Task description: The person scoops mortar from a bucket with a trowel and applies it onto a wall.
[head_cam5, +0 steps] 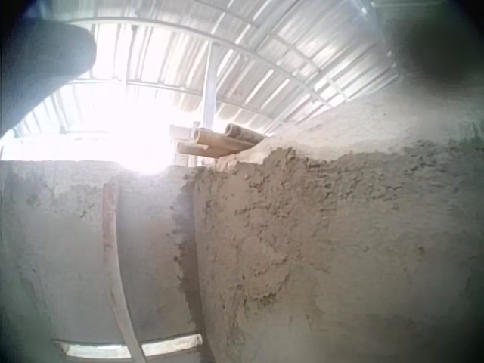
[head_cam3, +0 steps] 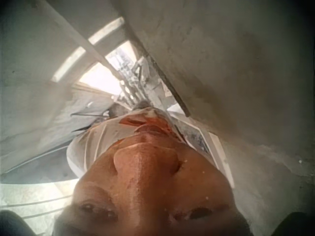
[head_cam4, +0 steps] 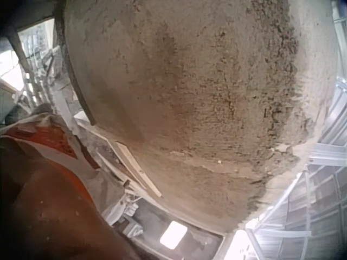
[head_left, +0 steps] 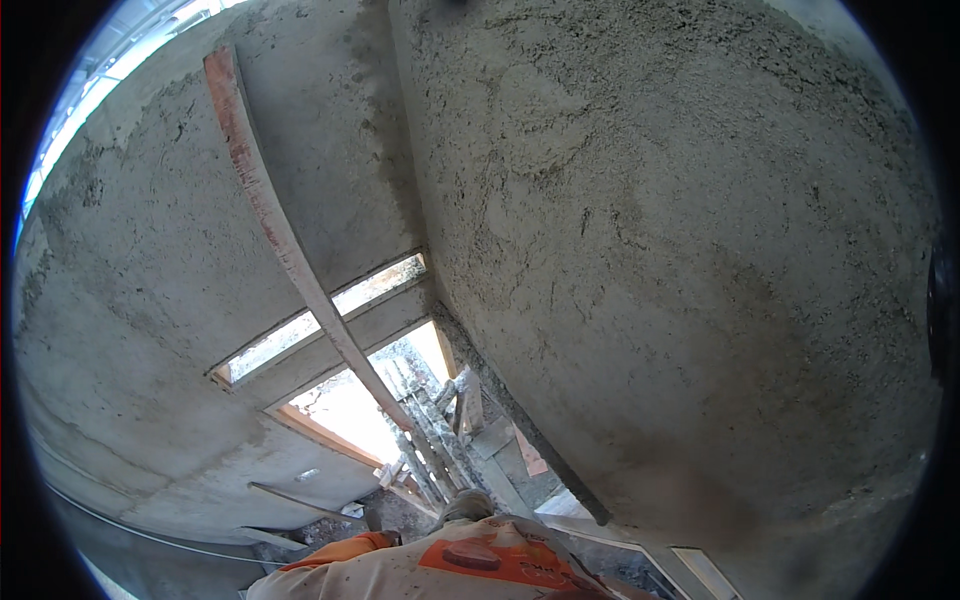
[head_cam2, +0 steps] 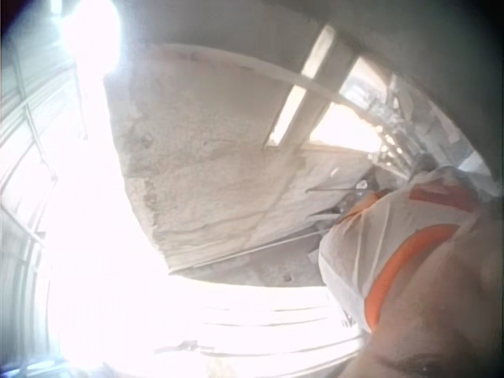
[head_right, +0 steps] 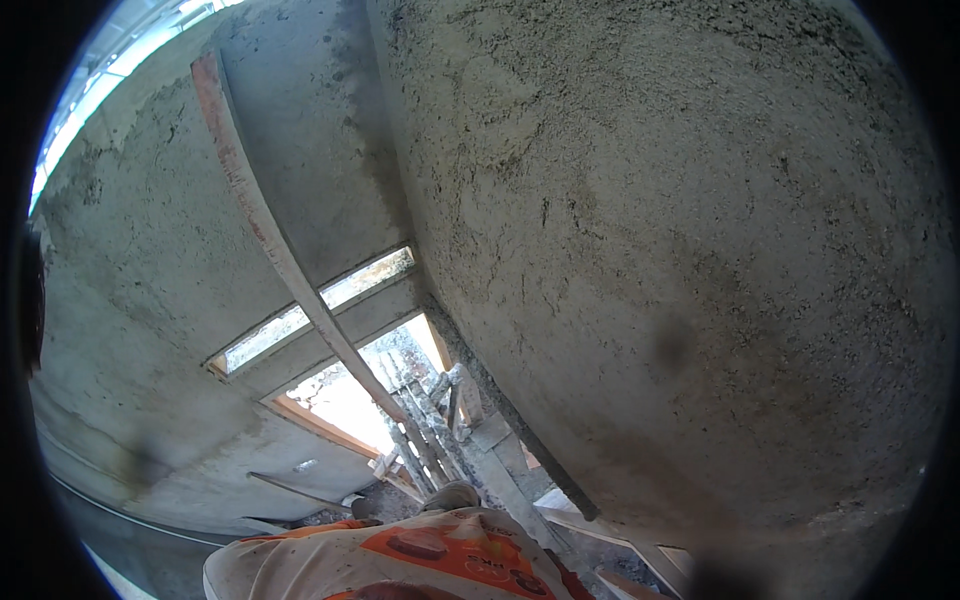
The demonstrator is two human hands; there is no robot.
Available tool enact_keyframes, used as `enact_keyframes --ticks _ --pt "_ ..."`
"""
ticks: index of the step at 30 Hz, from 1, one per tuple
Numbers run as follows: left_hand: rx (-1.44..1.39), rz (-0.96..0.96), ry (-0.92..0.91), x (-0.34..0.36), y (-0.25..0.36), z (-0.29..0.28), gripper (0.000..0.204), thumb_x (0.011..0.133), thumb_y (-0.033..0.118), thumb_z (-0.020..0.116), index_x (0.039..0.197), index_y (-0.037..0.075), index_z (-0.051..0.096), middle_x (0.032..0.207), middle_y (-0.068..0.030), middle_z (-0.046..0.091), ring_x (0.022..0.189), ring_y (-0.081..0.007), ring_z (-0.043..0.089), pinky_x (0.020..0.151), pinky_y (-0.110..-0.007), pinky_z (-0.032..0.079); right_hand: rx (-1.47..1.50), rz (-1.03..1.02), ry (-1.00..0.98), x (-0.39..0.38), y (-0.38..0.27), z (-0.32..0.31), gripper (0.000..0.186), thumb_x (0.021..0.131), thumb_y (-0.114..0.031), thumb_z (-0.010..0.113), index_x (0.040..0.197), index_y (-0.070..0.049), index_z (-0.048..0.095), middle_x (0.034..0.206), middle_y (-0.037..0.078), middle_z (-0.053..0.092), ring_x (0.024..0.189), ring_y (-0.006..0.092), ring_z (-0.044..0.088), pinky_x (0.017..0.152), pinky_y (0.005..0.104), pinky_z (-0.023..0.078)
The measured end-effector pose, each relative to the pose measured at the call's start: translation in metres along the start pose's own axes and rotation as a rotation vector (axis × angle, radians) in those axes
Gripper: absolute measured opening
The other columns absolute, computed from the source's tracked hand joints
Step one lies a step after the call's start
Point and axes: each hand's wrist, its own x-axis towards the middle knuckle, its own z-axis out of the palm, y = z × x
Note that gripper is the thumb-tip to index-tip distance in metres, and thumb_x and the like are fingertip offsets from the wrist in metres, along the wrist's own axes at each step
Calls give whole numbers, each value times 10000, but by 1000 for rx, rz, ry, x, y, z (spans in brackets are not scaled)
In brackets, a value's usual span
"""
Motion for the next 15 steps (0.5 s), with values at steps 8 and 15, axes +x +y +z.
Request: enact_keyframes --ticks 8,15 --pt "-414 453 -297 0 53 30 246 782 382 458 868 152 456 648 -87 437 545 -246 452 436 -424 373 367 -637 98 -73 -164 -32 611 781 -323 521 1278 -72 269 1283 112 321 1141 254 357 905 352 324" --pt "-453 1200 -104 -224 126 179 301 860 313 425 946 26 397 785 -90 537 703 -157 533 563 -283 460 -469 -1172 104 -35 -304 68 823 675 -322 596 1287 -6 144 1270 228 287 1138 343 356 948 368 297"
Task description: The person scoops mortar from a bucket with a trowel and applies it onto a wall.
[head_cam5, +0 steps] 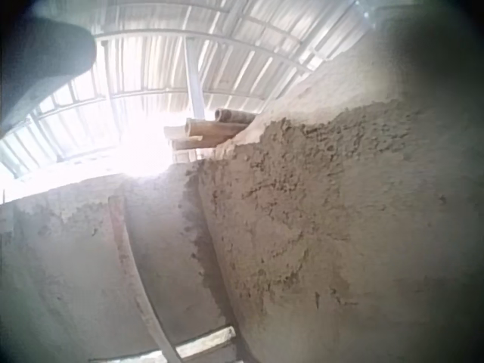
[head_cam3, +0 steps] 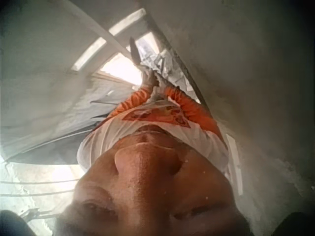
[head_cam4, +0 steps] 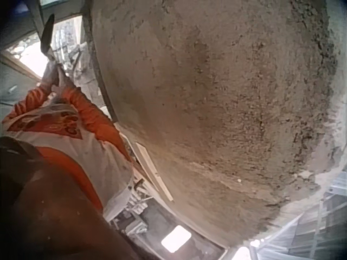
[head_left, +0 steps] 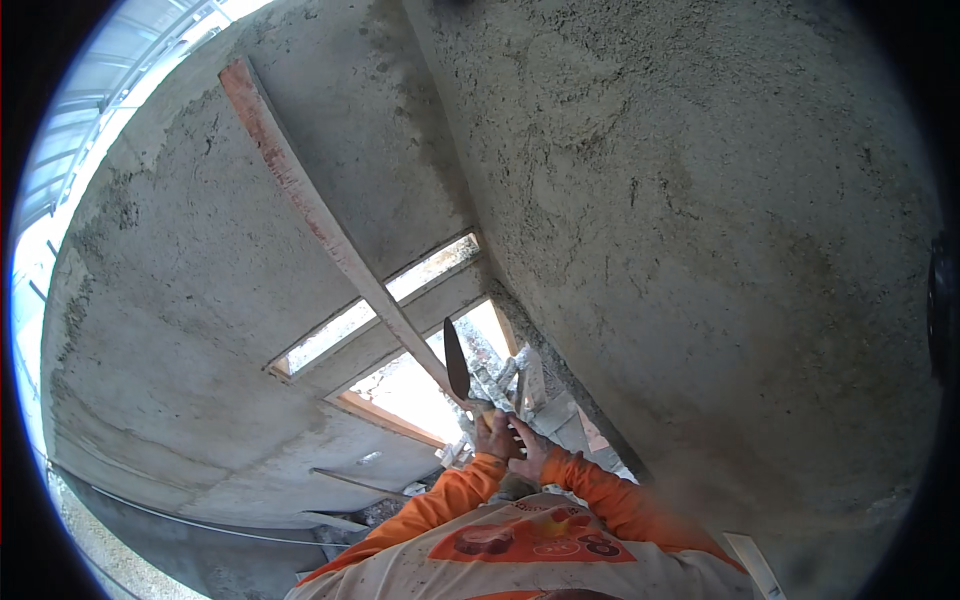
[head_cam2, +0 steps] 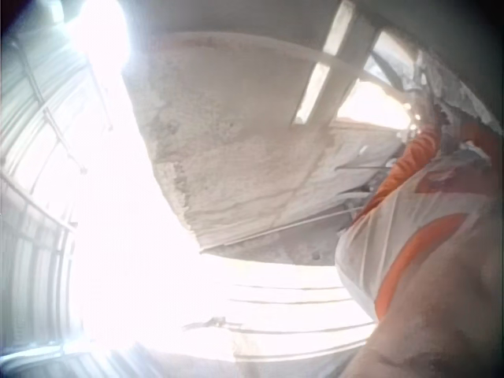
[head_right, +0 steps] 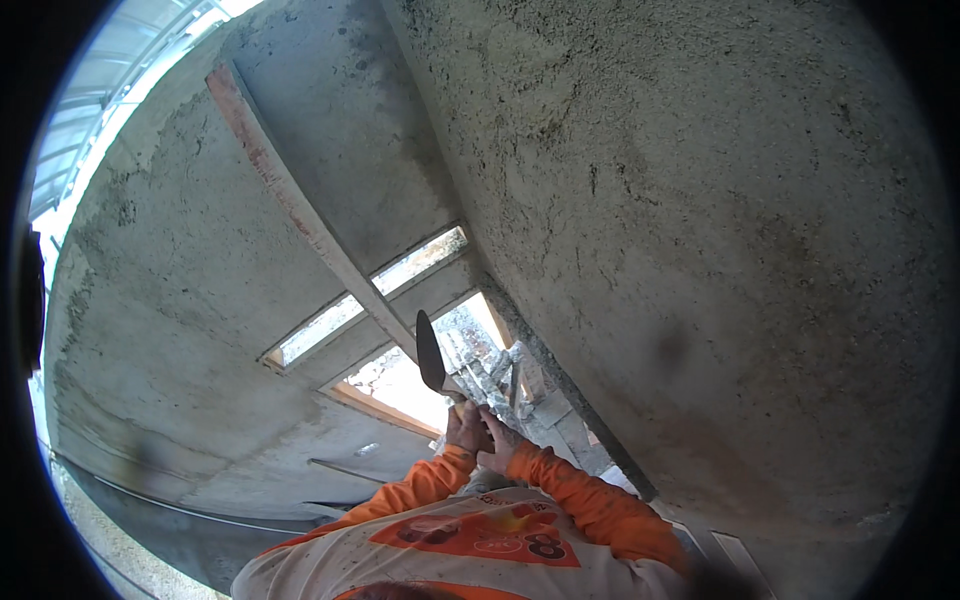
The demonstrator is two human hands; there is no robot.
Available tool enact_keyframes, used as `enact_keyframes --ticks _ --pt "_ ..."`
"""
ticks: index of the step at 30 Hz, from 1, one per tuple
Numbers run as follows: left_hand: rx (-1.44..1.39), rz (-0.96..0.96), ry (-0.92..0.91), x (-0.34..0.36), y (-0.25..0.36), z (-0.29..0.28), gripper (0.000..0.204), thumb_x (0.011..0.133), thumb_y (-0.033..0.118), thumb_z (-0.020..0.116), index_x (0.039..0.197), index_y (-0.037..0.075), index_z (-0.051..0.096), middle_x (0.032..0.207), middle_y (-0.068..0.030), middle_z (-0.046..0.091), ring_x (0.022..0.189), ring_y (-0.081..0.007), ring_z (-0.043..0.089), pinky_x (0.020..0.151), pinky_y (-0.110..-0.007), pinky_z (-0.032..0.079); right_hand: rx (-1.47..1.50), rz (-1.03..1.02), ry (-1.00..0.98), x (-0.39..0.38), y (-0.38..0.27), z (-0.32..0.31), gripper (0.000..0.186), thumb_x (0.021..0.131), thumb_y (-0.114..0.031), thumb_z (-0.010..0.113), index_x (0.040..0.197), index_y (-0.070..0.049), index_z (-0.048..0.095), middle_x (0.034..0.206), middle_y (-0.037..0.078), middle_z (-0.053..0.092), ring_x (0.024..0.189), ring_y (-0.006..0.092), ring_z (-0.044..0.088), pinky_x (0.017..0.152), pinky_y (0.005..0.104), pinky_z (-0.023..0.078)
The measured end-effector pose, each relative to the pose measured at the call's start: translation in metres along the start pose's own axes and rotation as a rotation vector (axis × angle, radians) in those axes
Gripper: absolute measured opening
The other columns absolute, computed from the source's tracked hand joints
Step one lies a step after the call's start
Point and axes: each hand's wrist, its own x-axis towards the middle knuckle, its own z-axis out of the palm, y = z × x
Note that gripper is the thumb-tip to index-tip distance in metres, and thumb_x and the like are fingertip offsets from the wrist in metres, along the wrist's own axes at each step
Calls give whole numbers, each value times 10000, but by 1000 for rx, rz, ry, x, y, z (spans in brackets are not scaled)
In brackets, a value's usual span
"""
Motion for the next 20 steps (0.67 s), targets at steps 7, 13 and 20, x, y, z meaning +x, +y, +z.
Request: enact_keyframes --ticks 7,13,20 --pt "291 178 -212 47 16 -45 384 868 368 394 1036 22 392 903 -95 524 787 -148 513 679 -264 439 162 -8 -65 74 -26 -7 732 670 -233 599 1257 -45 205 1167 244 401 1084 344 417 875 373 362" --pt "1091 455 -320 131 174 -114 343 810 178 512 1091 -8 445 1007 -116 539 930 -182 509 794 -263 398 83 275 177 177 11 -14 542 710 -395 571 1106 -66 403 875 221 565 793 370 556 680 392 447" --pt "860 1639 825 212 542 -197 501 844 323 456 1206 -4 342 1155 -134 433 1016 -221 437 942 -311 274 246 -161 587 362 -127 -115 536 747 -445 539 1088 -65 375 890 225 552 852 373 532 683 412 434"
